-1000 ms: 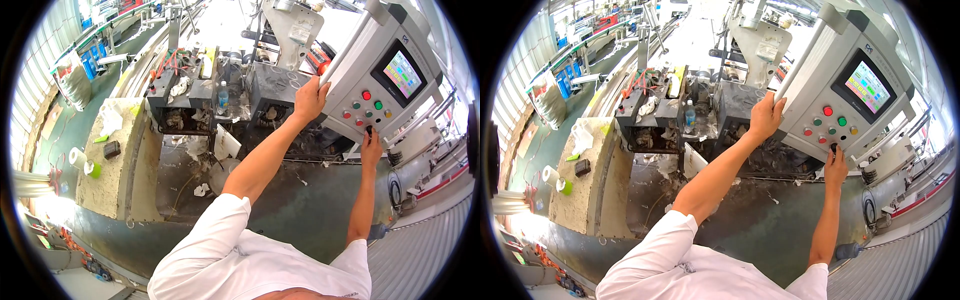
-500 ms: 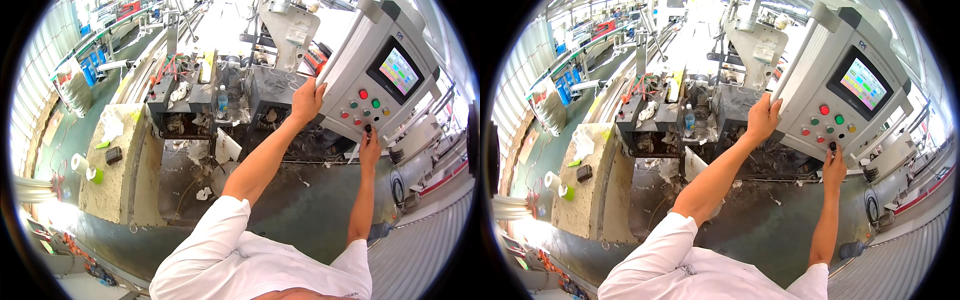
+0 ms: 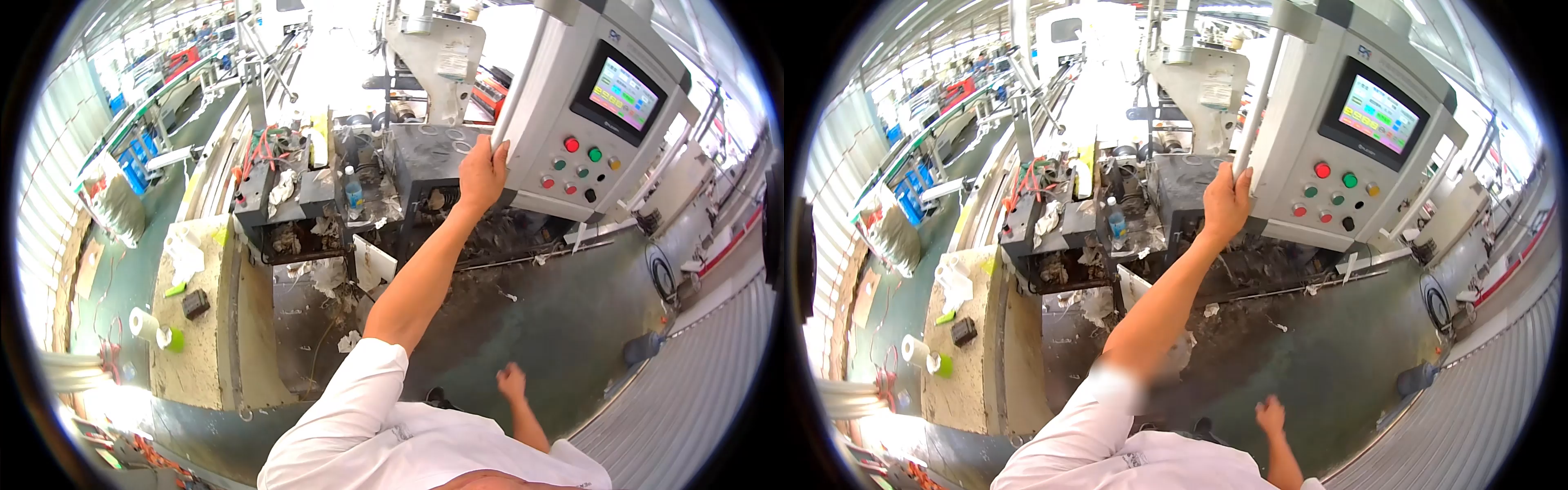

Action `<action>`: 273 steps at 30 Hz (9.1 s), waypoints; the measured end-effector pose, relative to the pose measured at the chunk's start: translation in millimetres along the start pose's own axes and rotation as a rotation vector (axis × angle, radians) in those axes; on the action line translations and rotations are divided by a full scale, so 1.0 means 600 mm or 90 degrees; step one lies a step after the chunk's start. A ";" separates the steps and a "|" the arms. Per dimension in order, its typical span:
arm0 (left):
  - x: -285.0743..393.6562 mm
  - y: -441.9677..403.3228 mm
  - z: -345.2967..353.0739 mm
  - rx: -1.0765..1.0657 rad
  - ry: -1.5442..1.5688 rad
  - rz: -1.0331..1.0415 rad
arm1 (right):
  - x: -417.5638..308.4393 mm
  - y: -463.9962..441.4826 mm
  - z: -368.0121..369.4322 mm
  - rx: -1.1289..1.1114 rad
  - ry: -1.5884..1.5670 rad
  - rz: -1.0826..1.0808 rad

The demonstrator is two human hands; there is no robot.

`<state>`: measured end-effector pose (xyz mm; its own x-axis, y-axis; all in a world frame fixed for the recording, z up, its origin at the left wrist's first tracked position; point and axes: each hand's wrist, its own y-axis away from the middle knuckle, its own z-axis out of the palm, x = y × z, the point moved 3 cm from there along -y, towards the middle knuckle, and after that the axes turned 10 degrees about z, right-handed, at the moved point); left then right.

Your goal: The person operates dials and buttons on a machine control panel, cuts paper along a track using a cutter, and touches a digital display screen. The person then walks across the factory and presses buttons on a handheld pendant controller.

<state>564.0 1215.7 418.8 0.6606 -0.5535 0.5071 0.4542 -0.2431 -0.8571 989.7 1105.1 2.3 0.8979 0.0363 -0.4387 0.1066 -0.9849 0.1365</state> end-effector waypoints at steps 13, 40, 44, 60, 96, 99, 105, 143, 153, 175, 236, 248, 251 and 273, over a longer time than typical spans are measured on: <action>-0.016 0.029 -0.007 -0.094 0.043 0.039 | 0.453 0.486 0.263 -0.399 -0.087 0.279; 0.515 1.234 -0.651 -0.062 -0.180 -1.256 | 0.730 0.494 0.232 -0.532 0.014 0.287; 0.477 1.229 -0.613 -0.093 0.040 -1.253 | 0.741 0.493 0.211 -0.525 0.009 0.194; 0.584 1.266 -0.669 0.027 -0.164 -1.193 | 0.619 0.415 0.226 -0.547 -0.156 0.299; 0.532 1.237 -0.663 0.023 -0.140 -1.173 | 0.623 0.489 0.185 -0.551 -0.147 0.349; 0.596 1.250 -0.709 0.111 -0.170 -1.155 | 0.592 0.482 0.208 -0.581 -0.155 0.330; 0.745 1.341 -0.864 0.371 -0.178 -1.149 | 0.472 0.481 0.259 -0.652 -0.003 0.207; 0.805 1.334 -2.216 0.966 -0.096 -1.062 | -1.472 1.531 0.933 -0.972 -0.160 -0.534; 0.381 1.074 -2.755 0.796 -0.065 -1.140 | -2.161 1.158 1.004 -0.781 -0.694 -0.202; -0.857 0.245 -2.997 0.050 -0.133 -1.186 | -2.367 0.191 1.128 -0.176 -0.779 0.211; -1.499 -0.209 -2.600 -0.278 -0.595 -0.965 | -2.574 -0.961 1.404 -0.301 -0.543 0.300; -1.490 -0.180 -2.593 0.258 -0.449 -1.181 | -2.596 -0.947 1.389 -0.309 -0.520 0.333; -1.488 -0.190 -2.579 0.389 -0.413 -1.203 | -2.596 -0.942 1.381 -0.301 -0.511 0.341; -1.559 -0.224 -2.604 -0.162 -0.400 -1.015 | -2.611 -0.924 1.370 -0.239 -0.540 0.363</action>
<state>-1048.7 521.6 -82.4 -0.1660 0.6908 0.7037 0.7819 -0.3427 0.5208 -827.2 1455.2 -116.3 0.2846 -0.6800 -0.6757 0.0212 -0.7003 0.7136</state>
